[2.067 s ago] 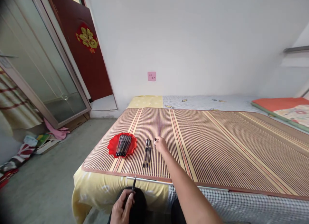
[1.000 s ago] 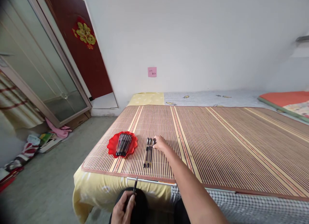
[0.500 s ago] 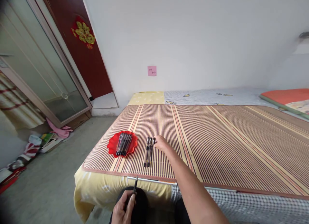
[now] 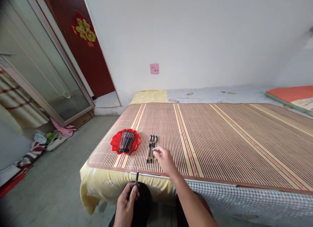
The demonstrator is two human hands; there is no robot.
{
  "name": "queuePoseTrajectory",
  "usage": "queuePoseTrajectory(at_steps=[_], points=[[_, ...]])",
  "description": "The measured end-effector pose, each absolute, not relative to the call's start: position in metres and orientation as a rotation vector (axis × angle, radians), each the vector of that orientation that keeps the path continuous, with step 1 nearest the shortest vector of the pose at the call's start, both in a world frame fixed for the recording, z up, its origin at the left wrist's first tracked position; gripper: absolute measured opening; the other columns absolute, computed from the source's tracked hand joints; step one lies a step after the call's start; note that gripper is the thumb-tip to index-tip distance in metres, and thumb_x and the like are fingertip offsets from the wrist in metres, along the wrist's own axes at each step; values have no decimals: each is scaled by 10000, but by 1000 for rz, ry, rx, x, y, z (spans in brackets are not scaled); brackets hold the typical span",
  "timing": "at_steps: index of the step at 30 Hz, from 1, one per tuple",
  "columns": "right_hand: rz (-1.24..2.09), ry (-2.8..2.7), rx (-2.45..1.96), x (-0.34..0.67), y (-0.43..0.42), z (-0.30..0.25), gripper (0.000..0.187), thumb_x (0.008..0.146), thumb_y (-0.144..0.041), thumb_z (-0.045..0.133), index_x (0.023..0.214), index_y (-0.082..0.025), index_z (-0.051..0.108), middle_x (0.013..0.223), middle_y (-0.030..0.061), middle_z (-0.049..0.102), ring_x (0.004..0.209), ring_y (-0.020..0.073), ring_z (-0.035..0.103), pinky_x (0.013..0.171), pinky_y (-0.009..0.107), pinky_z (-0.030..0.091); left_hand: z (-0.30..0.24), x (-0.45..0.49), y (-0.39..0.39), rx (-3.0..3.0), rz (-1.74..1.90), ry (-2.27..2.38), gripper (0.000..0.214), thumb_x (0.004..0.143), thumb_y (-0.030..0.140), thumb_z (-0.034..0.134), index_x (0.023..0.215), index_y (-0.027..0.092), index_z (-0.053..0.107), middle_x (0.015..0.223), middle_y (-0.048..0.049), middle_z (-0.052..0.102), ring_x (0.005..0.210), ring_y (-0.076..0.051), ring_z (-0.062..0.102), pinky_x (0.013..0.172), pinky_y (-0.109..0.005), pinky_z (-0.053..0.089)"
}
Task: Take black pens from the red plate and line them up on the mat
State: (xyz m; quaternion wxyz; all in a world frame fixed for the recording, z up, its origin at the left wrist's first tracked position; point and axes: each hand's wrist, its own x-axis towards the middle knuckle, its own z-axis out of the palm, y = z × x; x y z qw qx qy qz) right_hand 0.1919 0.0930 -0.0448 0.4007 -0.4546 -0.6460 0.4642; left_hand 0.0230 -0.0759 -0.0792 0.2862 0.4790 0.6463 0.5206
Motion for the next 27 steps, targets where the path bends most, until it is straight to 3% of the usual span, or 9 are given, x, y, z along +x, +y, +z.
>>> queuePoseTrajectory(at_steps=[3, 6, 11, 16, 21, 27], points=[[1463, -1466, -988, 183, 39, -48, 427, 864, -595, 643, 953, -190, 745, 785, 42, 717, 626, 165, 647, 566, 260, 488, -74, 32, -75, 1214, 1430, 1671, 456, 872, 640, 606, 839, 193, 687, 642, -2, 629, 610, -177, 600, 596, -243, 496], [1567, -1368, -928, 175, 11, -51, 492, 830, -656, 672, 863, -169, 727, 676, 23, 677, 583, 144, 624, 556, 240, 473, -72, 42, -73, 1205, 1440, 1584, 424, 846, 607, 660, 838, 184, 689, 670, -6, 648, 627, -173, 594, 603, -242, 498], [1591, -1259, -928, 178, 4, -50, 507, 764, -669, 738, 775, -164, 695, 567, -3, 621, 518, 127, 571, 510, 227, 425, -73, 52, -73, 1191, 1452, 1520, 392, 808, 568, 720, 797, 180, 664, 685, -13, 664, 633, -169, 598, 613, -242, 500], [1614, -1220, -922, 183, -2, -43, 521, 675, -674, 803, 780, -176, 692, 713, 16, 682, 564, 130, 597, 503, 224, 417, -80, 53, -76, 1194, 1451, 1561, 395, 787, 557, 747, 830, 178, 648, 661, 5, 623, 585, -144, 530, 565, -227, 460], [1625, -1188, -897, 187, -8, -38, 513, 668, -658, 821, 736, -172, 673, 588, -23, 590, 533, 111, 531, 515, 223, 398, -71, 57, -80, 1234, 1424, 1575, 398, 802, 566, 727, 845, 176, 658, 680, -1, 636, 603, -150, 535, 594, -240, 464], [1676, -1121, -856, 194, -12, -34, 474, 670, -595, 856, 741, -157, 690, 593, -17, 596, 550, 95, 503, 541, 218, 382, -47, 63, -88, 1251, 1401, 1540, 411, 830, 592, 690, 792, 183, 673, 674, -10, 641, 627, -162, 552, 605, -246, 451]])
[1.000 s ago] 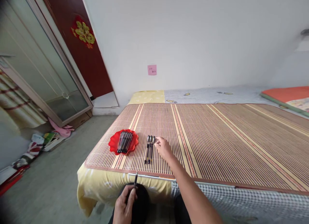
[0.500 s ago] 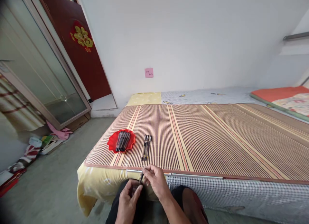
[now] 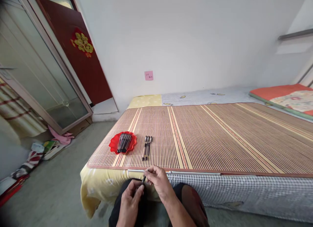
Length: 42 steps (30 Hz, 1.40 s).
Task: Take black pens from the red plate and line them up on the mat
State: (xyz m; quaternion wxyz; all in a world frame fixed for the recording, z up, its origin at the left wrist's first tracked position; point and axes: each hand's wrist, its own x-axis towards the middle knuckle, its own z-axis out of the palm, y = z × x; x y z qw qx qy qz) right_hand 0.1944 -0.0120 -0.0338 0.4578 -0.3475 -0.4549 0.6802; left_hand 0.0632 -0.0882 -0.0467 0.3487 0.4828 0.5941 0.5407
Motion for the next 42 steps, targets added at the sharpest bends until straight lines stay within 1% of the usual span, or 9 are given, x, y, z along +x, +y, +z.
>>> queuePoseTrajectory(at_steps=[6, 10, 16, 20, 24, 30, 36, 40, 42], points=[[1711, -1152, -795, 196, -14, -24, 427, 727, -559, 830, 822, -151, 747, 800, 37, 689, 609, 91, 542, 558, 209, 387, -40, 66, -87, 1136, 1350, 1369, 538, 852, 691, 613, 699, 175, 608, 584, 12, 565, 486, -96, 414, 480, -218, 332], [1742, -1188, -766, 196, -15, -21, 421, 767, -565, 793, 845, -152, 764, 853, 51, 706, 612, 81, 533, 558, 198, 381, -38, 66, -83, 993, 1327, 1257, 574, 783, 734, 667, 702, 170, 591, 564, 30, 527, 466, -75, 386, 441, -198, 282], [1800, -1177, -734, 193, -16, -25, 432, 759, -575, 796, 875, -159, 765, 839, 43, 697, 608, 75, 526, 543, 184, 378, -43, 65, -81, 868, 1433, 1175, 518, 675, 593, 852, 809, 200, 542, 567, 93, 482, 471, -49, 361, 455, -158, 280], [1820, -1143, -771, 191, -18, -28, 448, 745, -585, 806, 890, -165, 746, 772, 16, 663, 585, 73, 518, 535, 185, 379, -46, 63, -83, 1011, 1456, 1292, 454, 760, 580, 793, 780, 198, 548, 534, 97, 454, 474, -64, 381, 474, -171, 327], [1767, -1147, -866, 190, -18, -29, 471, 705, -615, 824, 779, -163, 712, 607, -24, 574, 549, 87, 499, 527, 206, 374, -41, 61, -87, 1094, 1430, 1363, 421, 786, 572, 771, 760, 193, 587, 561, 63, 513, 511, -85, 438, 518, -193, 374], [1732, -1253, -838, 193, -16, -25, 480, 731, -625, 794, 796, -152, 743, 624, -14, 577, 577, 95, 508, 543, 218, 358, -40, 58, -84, 1057, 1238, 1264, 599, 833, 740, 601, 687, 160, 616, 586, 8, 570, 488, -82, 409, 485, -213, 326], [1750, -1280, -814, 192, -17, -31, 459, 761, -608, 772, 822, -154, 746, 602, -23, 565, 552, 93, 485, 549, 224, 371, -44, 57, -80, 897, 1316, 1184, 537, 643, 621, 861, 750, 186, 565, 617, 65, 528, 424, -32, 316, 398, -179, 221], [1755, -1304, -805, 194, -19, -30, 420, 796, -580, 751, 842, -162, 755, 622, -14, 586, 569, 108, 513, 553, 230, 388, -44, 58, -83, 875, 1217, 1086, 524, 785, 652, 734, 709, 150, 602, 607, 10, 572, 443, -50, 376, 422, -192, 269], [1767, -1306, -794, 194, -19, -30, 414, 804, -575, 743, 842, -163, 761, 625, -11, 588, 570, 113, 516, 547, 232, 387, -44, 59, -85, 781, 1186, 1034, 556, 803, 682, 693, 723, 134, 634, 617, -16, 592, 470, -67, 412, 439, -198, 300]])
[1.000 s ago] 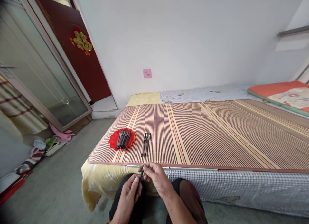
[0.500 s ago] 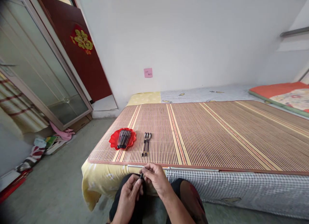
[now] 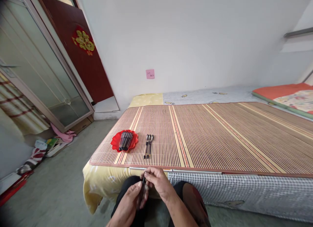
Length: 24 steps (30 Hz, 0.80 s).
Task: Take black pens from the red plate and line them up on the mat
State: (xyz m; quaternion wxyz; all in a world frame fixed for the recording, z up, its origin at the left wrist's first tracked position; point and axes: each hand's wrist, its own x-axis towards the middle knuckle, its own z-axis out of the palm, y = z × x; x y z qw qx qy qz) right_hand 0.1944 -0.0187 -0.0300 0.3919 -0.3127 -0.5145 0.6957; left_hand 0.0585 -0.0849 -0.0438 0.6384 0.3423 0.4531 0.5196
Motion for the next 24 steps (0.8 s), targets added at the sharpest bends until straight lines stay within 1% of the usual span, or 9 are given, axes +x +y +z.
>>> queuePoseTrajectory(at_steps=[1, 3, 6, 9, 11, 14, 17, 21, 24], points=[[1773, -1306, -791, 194, -19, -30, 416, 803, -576, 743, 838, -162, 764, 628, -9, 591, 570, 112, 512, 546, 232, 384, -44, 58, -85, 743, 1184, 1023, 557, 790, 685, 705, 743, 134, 639, 631, -16, 598, 470, -67, 413, 435, -198, 301], [1778, -1298, -795, 194, -19, -31, 425, 790, -582, 753, 828, -159, 766, 639, -5, 595, 568, 104, 492, 551, 230, 375, -46, 58, -85, 729, 1208, 1028, 524, 736, 649, 782, 768, 153, 616, 631, 19, 575, 433, -47, 372, 407, -189, 267], [1788, -1279, -808, 194, -19, -33, 423, 771, -580, 773, 820, -160, 767, 640, -7, 583, 572, 101, 467, 560, 231, 365, -47, 56, -85, 777, 1246, 1039, 511, 669, 572, 870, 719, 183, 541, 561, 78, 493, 373, -21, 289, 369, -183, 194], [1818, -1247, -802, 195, -18, -33, 405, 769, -560, 782, 821, -159, 767, 663, -1, 587, 595, 103, 472, 570, 226, 362, -47, 56, -86, 734, 1193, 1001, 503, 745, 614, 793, 711, 158, 581, 572, 36, 546, 398, -34, 354, 392, -184, 232], [1856, -1216, -781, 196, -18, -33, 401, 771, -553, 782, 833, -157, 763, 715, 13, 619, 600, 96, 477, 563, 216, 355, -46, 57, -88, 646, 1140, 972, 519, 761, 638, 761, 740, 138, 627, 585, 8, 579, 417, -46, 391, 411, -190, 254], [1880, -1168, -753, 195, -19, -36, 397, 778, -544, 784, 850, -155, 752, 806, 36, 665, 597, 84, 487, 546, 206, 350, -47, 56, -90, 533, 1106, 970, 508, 700, 608, 820, 771, 135, 648, 568, 12, 584, 407, -48, 382, 414, -195, 246], [1863, -1071, -766, 192, -20, -40, 411, 743, -545, 819, 851, -157, 736, 812, 35, 673, 589, 80, 501, 527, 198, 348, -48, 55, -89, 534, 1086, 987, 505, 677, 596, 840, 769, 136, 653, 560, 14, 585, 402, -45, 368, 416, -196, 235], [1799, -939, -803, 199, -11, -42, 451, 675, -553, 868, 847, -160, 730, 808, 34, 671, 615, 95, 536, 545, 206, 397, -49, 53, -91, 657, 1049, 1019, 529, 711, 643, 791, 718, 136, 642, 528, 24, 548, 382, -40, 334, 401, -205, 194], [1637, -881, -830, 223, 8, -36, 488, 651, -580, 868, 883, -174, 731, 835, 44, 676, 640, 122, 552, 564, 245, 443, -51, 50, -94, 796, 995, 1056, 546, 766, 667, 736, 673, 142, 615, 522, 24, 534, 384, -37, 323, 398, -208, 177]])
